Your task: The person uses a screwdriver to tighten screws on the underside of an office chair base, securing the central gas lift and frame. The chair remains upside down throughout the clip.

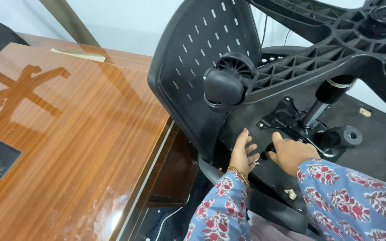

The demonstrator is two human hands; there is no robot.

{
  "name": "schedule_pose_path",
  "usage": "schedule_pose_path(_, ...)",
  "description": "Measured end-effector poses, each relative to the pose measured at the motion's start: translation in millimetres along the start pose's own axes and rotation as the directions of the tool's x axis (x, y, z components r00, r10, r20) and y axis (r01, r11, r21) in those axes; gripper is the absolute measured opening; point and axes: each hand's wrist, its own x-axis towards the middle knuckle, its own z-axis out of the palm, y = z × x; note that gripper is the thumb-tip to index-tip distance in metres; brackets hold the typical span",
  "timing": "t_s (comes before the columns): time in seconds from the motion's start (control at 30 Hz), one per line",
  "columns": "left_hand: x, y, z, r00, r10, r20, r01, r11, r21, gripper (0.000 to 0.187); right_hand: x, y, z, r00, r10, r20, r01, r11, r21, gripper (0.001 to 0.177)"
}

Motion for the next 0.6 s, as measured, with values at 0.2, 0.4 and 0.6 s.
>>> schedule_pose_path(0.2,8.9,-3.8,-5.1,1.0,-0.007,0.004,0.007,1.0,0.004,0.1,2.9,2.2,5.5,0.996,-0.088,-0.006,0.088,0.995,-0.036,0.043)
schedule_pose_path(0.4,14.9,-3.6,-2.0,0.998,-0.046,0.049,0.043,0.998,0.047,0.101,1.5,6.7,-0.7,0.987,-0.151,0.045,0.153,0.987,-0.051,0.049)
schedule_pose_path(0.6,24.6,-0.7,-1.3,0.988,-0.084,0.13,0.074,0.994,0.082,0.103,-6.3,10.7,-10.1,0.977,-0.212,0.02,0.213,0.974,-0.08,0.044)
